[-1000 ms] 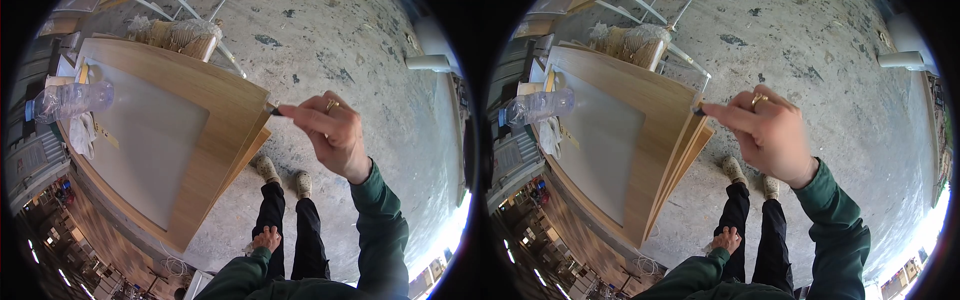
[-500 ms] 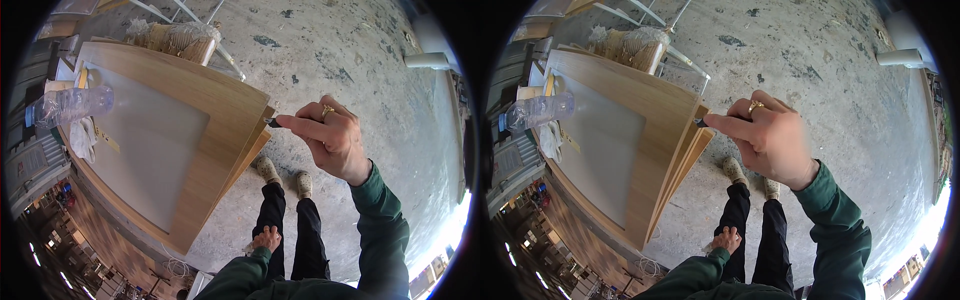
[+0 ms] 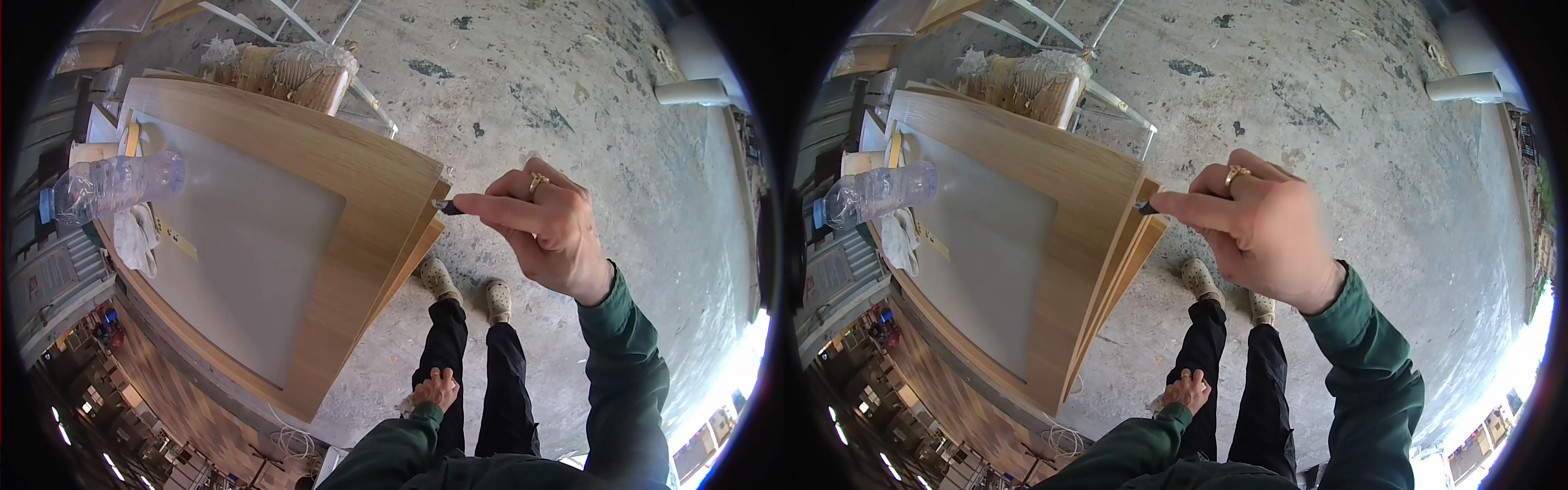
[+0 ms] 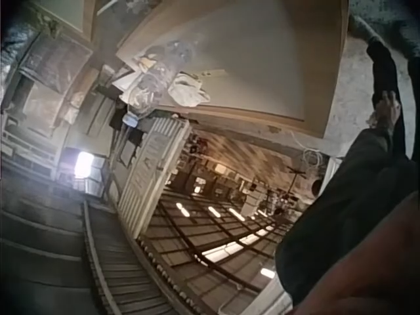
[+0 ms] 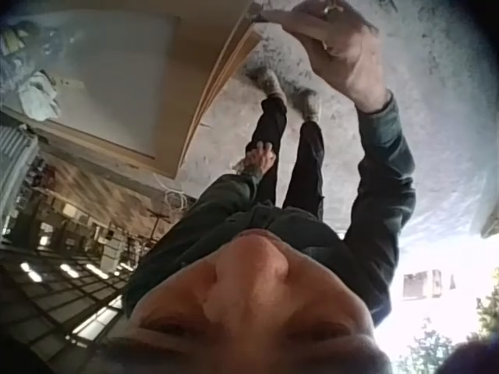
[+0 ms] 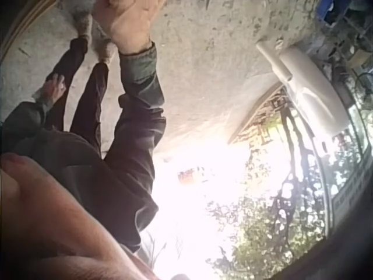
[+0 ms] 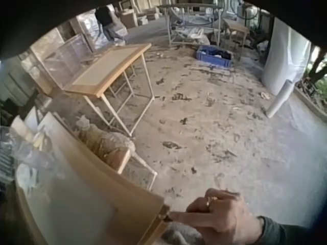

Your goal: Repairing small imperfections on wooden furniture frames using wood filler and a scraper tool.

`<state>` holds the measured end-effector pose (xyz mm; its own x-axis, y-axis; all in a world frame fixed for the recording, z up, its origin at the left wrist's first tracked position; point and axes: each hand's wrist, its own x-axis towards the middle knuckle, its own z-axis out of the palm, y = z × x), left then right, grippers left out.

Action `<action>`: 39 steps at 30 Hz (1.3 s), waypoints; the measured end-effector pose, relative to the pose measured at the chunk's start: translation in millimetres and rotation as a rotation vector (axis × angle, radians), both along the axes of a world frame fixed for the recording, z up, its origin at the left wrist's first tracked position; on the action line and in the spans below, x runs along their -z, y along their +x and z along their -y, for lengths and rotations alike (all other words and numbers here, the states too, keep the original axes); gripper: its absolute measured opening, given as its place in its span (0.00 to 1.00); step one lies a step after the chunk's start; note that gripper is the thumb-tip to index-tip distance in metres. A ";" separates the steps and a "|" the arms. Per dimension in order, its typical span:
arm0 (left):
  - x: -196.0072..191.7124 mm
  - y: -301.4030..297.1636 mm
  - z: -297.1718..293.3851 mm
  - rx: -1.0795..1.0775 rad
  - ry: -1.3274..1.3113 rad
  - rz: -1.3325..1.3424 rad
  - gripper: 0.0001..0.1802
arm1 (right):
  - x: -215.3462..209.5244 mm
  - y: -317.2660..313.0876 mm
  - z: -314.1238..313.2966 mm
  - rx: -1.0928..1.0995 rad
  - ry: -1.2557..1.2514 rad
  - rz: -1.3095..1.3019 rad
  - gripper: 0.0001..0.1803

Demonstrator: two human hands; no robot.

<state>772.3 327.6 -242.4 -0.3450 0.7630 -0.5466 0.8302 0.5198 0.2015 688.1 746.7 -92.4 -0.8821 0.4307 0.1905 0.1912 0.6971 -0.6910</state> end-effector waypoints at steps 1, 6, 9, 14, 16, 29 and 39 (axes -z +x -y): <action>-0.1 -1.5 -0.3 0.002 0.000 -0.002 0.13 | -0.3 -0.8 -1.4 0.002 0.002 -0.001 0.21; 1.9 -5.9 -1.4 0.014 0.014 0.012 0.13 | 5.0 -3.6 -7.9 0.109 -0.036 -0.017 0.20; 3.7 -6.9 3.6 0.015 -0.001 0.028 0.13 | 2.0 2.7 -5.4 0.066 -0.119 0.005 0.20; 1.4 -0.5 8.0 0.038 -0.045 0.013 0.13 | 32.0 24.3 3.4 0.166 -0.845 -0.162 0.11; 0.8 4.2 5.5 0.045 -0.035 -0.014 0.13 | 42.2 28.9 7.4 0.230 -1.034 -0.148 0.14; -3.3 41.1 -17.4 -0.002 -0.066 -0.032 0.12 | 89.8 -30.0 50.4 0.359 -1.436 -0.357 0.19; -2.7 52.3 -13.4 -0.199 -0.072 0.139 0.12 | 115.9 -26.9 47.9 0.346 -1.313 -0.367 0.17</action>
